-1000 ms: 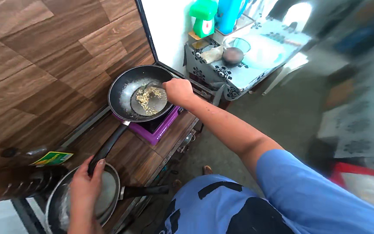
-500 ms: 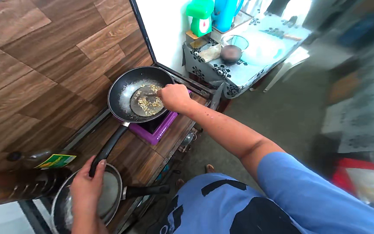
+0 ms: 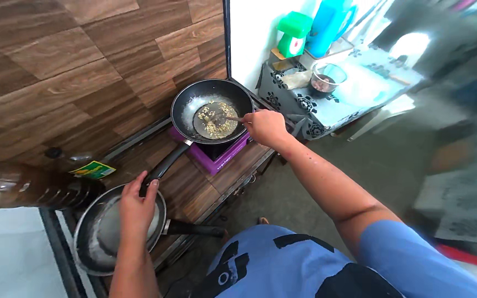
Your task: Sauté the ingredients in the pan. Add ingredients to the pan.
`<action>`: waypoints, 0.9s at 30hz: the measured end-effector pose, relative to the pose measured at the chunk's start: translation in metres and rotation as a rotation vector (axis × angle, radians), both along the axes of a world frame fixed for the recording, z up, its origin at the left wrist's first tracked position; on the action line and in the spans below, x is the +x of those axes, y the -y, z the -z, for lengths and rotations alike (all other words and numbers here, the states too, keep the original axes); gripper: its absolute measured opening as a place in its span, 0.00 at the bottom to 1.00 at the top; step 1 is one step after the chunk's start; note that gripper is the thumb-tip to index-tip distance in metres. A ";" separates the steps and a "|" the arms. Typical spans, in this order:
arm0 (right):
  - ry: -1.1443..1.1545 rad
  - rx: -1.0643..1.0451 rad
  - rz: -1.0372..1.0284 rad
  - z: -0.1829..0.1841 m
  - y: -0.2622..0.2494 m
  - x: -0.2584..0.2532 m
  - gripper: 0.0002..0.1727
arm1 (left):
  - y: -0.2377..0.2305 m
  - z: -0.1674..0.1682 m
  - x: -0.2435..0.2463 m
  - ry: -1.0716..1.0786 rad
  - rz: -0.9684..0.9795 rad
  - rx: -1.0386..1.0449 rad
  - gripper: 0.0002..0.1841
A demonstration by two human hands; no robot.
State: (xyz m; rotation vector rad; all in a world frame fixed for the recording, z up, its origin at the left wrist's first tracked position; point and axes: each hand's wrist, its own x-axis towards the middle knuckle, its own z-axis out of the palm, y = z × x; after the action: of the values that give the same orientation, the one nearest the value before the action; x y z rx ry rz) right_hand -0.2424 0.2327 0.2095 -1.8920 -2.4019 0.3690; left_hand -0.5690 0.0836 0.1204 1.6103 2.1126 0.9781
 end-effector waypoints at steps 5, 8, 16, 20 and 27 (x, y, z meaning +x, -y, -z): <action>-0.003 0.019 0.078 -0.005 0.000 0.002 0.17 | -0.001 0.004 -0.007 0.032 0.036 0.029 0.24; 0.055 0.014 0.181 -0.007 0.007 0.011 0.17 | 0.000 0.012 -0.013 0.077 0.048 0.068 0.24; 0.067 0.106 0.070 -0.023 0.078 0.020 0.14 | -0.007 0.013 -0.017 -0.050 0.137 0.086 0.33; 0.109 0.023 0.073 -0.018 0.062 0.012 0.14 | -0.019 0.007 -0.002 -0.299 0.138 0.051 0.31; 0.052 0.058 0.174 -0.032 0.004 0.001 0.17 | -0.037 -0.033 -0.004 -0.436 0.220 -0.064 0.26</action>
State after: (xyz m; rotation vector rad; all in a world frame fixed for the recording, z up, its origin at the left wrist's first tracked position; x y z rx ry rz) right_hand -0.2410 0.2285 0.2418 -2.0890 -2.2288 0.2397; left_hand -0.5729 0.1211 0.1538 2.1188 2.1311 0.5183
